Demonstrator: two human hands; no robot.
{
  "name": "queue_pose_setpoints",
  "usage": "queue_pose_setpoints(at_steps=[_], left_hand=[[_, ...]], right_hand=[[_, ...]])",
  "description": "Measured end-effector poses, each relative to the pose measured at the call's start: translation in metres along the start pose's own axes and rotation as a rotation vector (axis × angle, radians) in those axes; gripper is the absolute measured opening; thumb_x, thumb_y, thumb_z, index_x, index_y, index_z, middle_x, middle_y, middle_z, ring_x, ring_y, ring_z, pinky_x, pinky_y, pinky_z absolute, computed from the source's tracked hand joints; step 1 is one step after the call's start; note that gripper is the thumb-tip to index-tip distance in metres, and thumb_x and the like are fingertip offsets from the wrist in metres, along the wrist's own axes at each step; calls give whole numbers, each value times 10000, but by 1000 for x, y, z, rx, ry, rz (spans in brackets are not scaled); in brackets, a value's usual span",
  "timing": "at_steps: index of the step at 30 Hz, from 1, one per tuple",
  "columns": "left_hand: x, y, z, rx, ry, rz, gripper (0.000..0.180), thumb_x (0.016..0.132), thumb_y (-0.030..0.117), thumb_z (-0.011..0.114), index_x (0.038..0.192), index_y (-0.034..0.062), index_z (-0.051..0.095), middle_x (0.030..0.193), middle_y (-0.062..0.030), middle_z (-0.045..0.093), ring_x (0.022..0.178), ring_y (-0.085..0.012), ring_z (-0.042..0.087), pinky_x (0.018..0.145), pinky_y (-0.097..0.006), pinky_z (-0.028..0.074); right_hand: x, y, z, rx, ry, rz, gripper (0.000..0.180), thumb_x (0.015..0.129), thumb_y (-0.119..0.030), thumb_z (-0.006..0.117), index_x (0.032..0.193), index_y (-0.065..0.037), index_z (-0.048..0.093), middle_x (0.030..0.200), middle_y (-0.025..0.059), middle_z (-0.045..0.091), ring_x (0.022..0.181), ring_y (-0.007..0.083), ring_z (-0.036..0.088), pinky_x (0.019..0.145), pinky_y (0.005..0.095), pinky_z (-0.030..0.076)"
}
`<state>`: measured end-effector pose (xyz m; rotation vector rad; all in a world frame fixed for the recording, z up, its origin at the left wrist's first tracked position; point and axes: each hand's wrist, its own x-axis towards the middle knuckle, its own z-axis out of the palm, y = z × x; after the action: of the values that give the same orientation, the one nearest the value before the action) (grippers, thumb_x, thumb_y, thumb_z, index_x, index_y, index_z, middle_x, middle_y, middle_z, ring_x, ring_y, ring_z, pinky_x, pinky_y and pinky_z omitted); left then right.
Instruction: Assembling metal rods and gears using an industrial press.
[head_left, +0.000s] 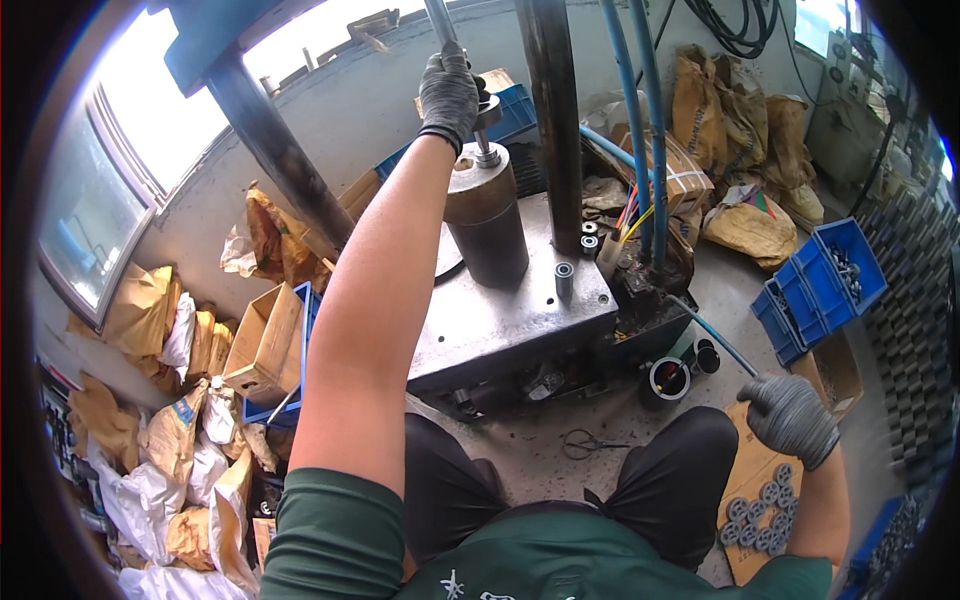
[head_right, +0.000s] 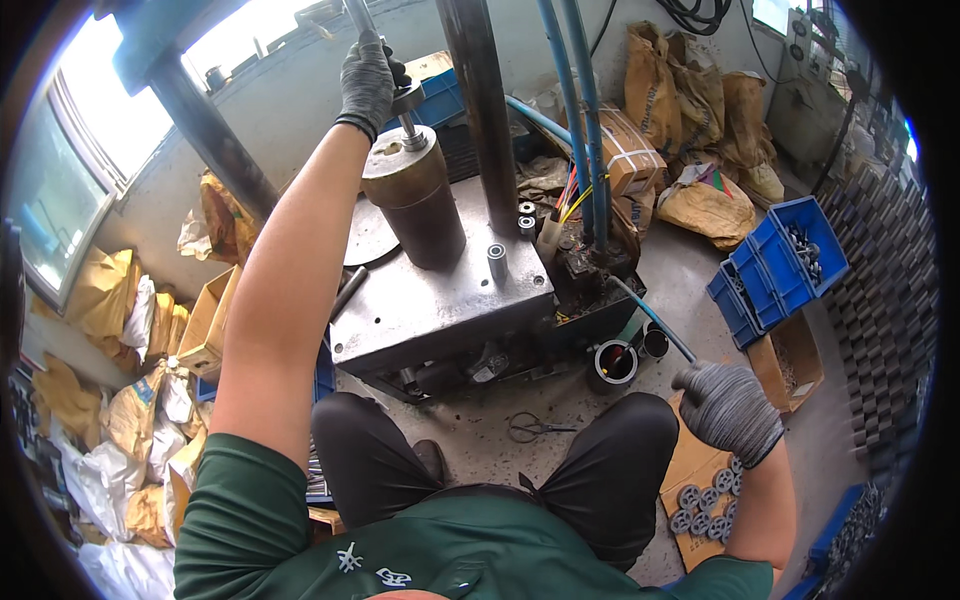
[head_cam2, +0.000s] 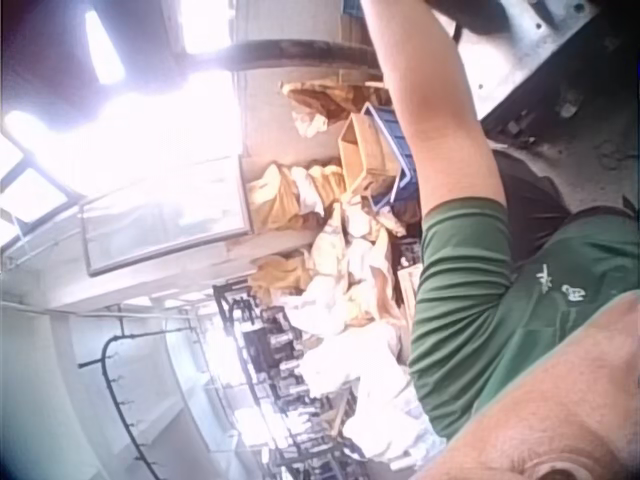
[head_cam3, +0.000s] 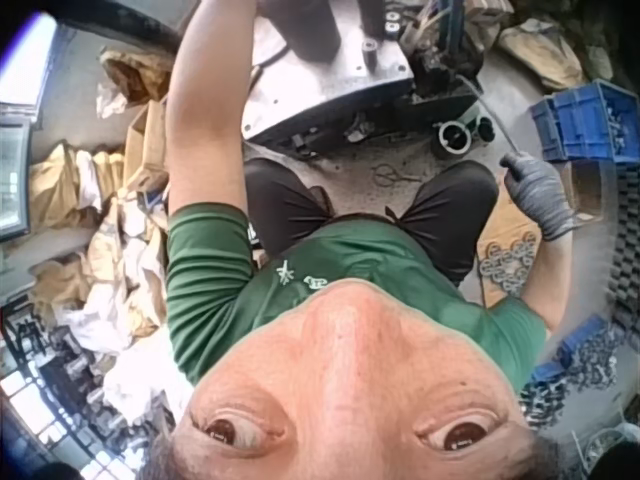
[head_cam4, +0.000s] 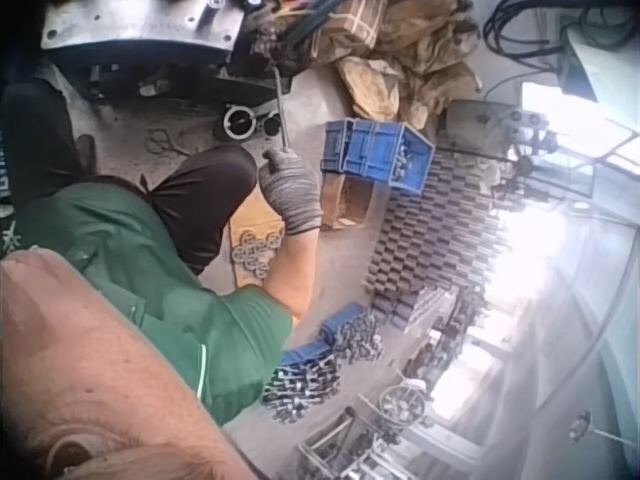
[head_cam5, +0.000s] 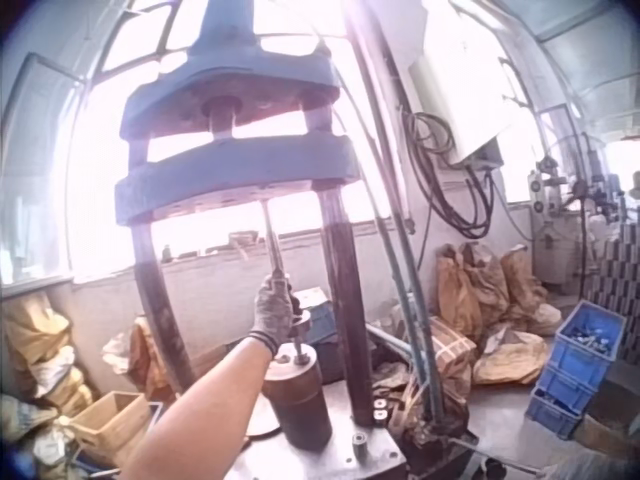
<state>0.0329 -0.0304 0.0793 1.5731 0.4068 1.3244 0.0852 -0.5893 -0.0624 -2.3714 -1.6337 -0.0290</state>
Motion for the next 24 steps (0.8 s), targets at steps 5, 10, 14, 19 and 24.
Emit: queue_pose_setpoints(at_steps=[5, 10, 14, 19, 24], left_hand=[[1, -1, 1, 1, -13, -10, 449, 1057, 493, 501, 958, 57, 548, 658, -45, 568, 545, -174, 613, 485, -361, 580], [6, -3, -3, 6, -14, -11, 450, 1058, 503, 501, 968, 65, 546, 669, -43, 571, 556, -175, 618, 466, -376, 586], [3, -4, 0, -16, -18, -28, 474, 1058, 529, 501, 980, 64, 550, 682, -42, 576, 568, -171, 618, 470, -367, 584], [4, -8, 0, 2, -9, 12, 477, 1061, 527, 506, 980, 60, 557, 684, -41, 577, 568, -161, 612, 488, -351, 587], [4, -7, -4, 4, -1, -28, 470, 1063, 508, 520, 958, 52, 560, 683, -42, 577, 559, -157, 610, 513, -337, 591]], right_hand=[[-17, 4, 13, -44, -270, 11, 144, 790, -205, 666, 823, -81, 732, 776, 144, 683, 755, 379, 681, 712, 458, 560], [-3, 0, -1, -6, -200, -3, 182, 793, -196, 672, 897, -75, 758, 808, 155, 705, 768, 375, 695, 714, 450, 565], [4, -2, -10, 73, -116, 71, 248, 781, -133, 664, 988, -41, 765, 887, 163, 737, 822, 363, 714, 779, 440, 578], [-4, 5, -5, 5, -271, -3, 257, 788, -108, 676, 1021, -43, 763, 907, 175, 740, 876, 375, 711, 816, 452, 572], [25, -3, -23, 49, -118, 4, 244, 835, -111, 681, 1064, -45, 731, 900, 185, 720, 878, 375, 710, 796, 455, 569]])
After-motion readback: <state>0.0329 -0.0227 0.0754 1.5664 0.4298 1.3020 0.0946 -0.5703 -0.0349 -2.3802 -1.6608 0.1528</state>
